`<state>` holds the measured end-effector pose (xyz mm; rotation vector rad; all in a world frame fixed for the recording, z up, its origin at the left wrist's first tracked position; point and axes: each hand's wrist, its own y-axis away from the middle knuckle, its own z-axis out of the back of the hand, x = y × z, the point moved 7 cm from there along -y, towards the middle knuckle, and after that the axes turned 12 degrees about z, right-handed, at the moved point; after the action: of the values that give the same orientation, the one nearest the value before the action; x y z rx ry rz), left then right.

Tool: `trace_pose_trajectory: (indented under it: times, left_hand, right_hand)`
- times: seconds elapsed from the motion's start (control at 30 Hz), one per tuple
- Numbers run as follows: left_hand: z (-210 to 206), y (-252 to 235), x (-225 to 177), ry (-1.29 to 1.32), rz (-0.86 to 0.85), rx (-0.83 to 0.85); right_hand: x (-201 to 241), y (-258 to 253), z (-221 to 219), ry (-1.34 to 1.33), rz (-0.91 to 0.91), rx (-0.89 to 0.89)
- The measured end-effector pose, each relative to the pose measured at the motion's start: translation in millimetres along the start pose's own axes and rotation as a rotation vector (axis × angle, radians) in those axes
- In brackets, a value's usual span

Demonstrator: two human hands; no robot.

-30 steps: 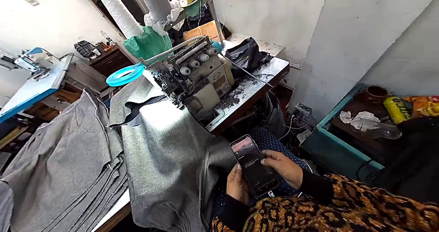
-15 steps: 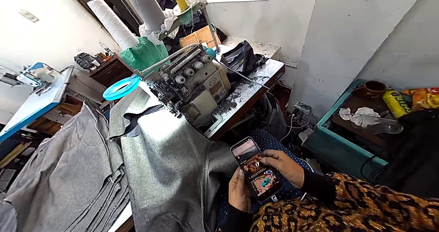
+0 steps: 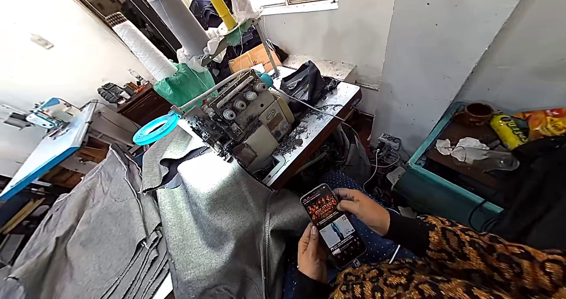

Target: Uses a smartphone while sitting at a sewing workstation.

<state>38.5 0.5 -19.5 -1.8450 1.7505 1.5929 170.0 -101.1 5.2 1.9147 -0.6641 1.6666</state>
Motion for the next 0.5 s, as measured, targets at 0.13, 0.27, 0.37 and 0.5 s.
trace_pose_trajectory:
  times: [0.13,0.27,0.37,0.5]
  left_hand:
    - [0,-1,1,0.025,0.002,0.015]
    - [0,1,1,0.041,0.010,0.010]
    - [0,1,1,0.044,0.016,0.010]
    - [-1,1,1,0.035,0.014,0.029]
  right_hand:
    - [2,-9,-1,-0.050,-0.001,-0.043]
    - [3,-15,-2,-0.060,0.015,-0.070]
    - [6,-18,-3,-0.042,0.032,-0.071]
    - [10,-21,-2,0.005,0.073,-0.078]
